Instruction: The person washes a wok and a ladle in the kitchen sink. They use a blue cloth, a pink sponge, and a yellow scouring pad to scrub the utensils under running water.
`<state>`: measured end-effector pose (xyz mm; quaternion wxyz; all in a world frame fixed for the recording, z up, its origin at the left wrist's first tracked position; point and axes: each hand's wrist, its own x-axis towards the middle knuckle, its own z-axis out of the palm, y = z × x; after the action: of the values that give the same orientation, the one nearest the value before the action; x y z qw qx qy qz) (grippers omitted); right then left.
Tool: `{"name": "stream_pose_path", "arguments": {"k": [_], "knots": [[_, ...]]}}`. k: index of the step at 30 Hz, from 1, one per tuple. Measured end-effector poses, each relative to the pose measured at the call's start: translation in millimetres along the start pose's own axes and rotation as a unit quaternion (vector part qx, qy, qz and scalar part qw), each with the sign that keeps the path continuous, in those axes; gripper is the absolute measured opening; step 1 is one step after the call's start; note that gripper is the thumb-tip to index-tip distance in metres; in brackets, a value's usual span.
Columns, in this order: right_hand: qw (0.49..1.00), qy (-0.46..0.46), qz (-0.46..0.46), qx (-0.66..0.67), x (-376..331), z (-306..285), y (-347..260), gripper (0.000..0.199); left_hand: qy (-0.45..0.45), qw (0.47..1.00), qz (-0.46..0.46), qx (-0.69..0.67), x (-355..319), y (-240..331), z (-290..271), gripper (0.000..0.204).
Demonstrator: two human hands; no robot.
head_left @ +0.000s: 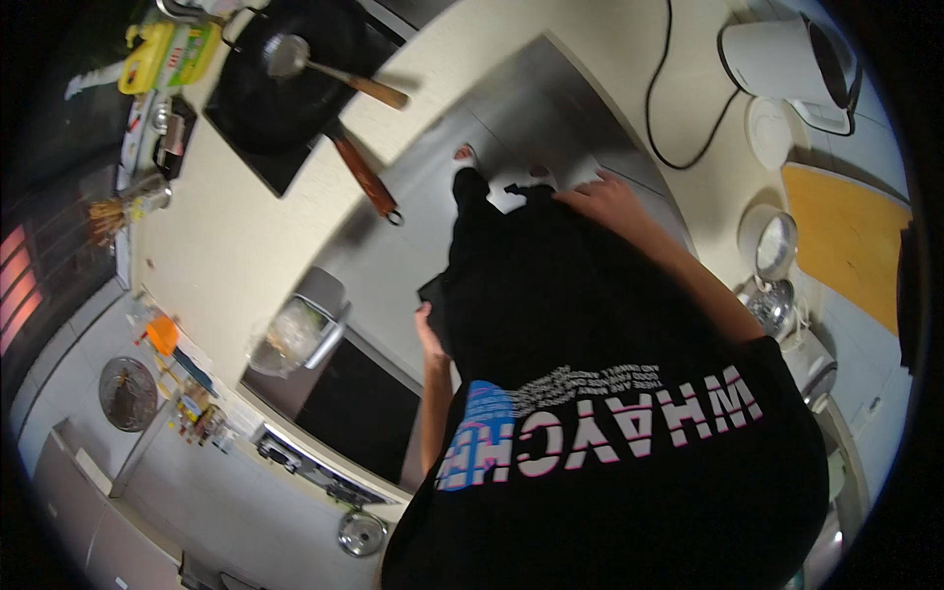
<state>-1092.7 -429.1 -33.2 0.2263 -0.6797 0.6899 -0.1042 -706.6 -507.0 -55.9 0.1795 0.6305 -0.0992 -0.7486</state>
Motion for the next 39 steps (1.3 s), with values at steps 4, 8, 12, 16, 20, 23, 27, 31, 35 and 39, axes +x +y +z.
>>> {"name": "stream_pose_path", "arguments": {"k": [4,8,12,16,20,23,27,31,35,39], "knots": [[0.993,0.081,-0.068,0.048,-29,17,6,0.034,0.052,0.996,0.066,0.014,-63,-2,8,0.052],[0.941,-0.26,0.19,0.106,-6,-13,-8,0.032,0.035,0.995,0.087,-0.014,-71,3,6,0.051],[0.991,-0.085,0.101,0.034,16,-5,-22,0.027,0.08,0.992,0.095,0.005,-66,21,8,0.051],[0.949,0.085,0.167,0.254,38,-41,-64,0.023,0.107,0.985,0.131,-0.037,-85,45,26,0.052],[0.903,0.062,0.177,0.387,53,-71,-91,0.04,0.071,0.98,0.178,-0.053,-91,56,8,0.064],[0.877,-0.148,0.119,0.442,78,-110,-95,0.041,0.104,0.981,0.119,-0.115,-86,68,-1,0.067],[0.826,-0.09,0.057,0.554,113,-92,-96,0.034,-0.122,0.987,0.046,0.091,-19,106,-34,0.066],[0.894,-0.031,0.173,0.413,144,-38,-86,0.033,-0.04,0.82,0.347,0.454,-2,152,42,0.048],[0.882,-0.105,0.224,0.4,155,2,-49,0.032,-0.433,0.781,0.288,0.345,-49,164,141,0.021],[0.881,-0.098,0.175,0.429,149,4,-50,0.037,-0.431,0.697,0.203,0.537,3,94,195,0.028]]}}
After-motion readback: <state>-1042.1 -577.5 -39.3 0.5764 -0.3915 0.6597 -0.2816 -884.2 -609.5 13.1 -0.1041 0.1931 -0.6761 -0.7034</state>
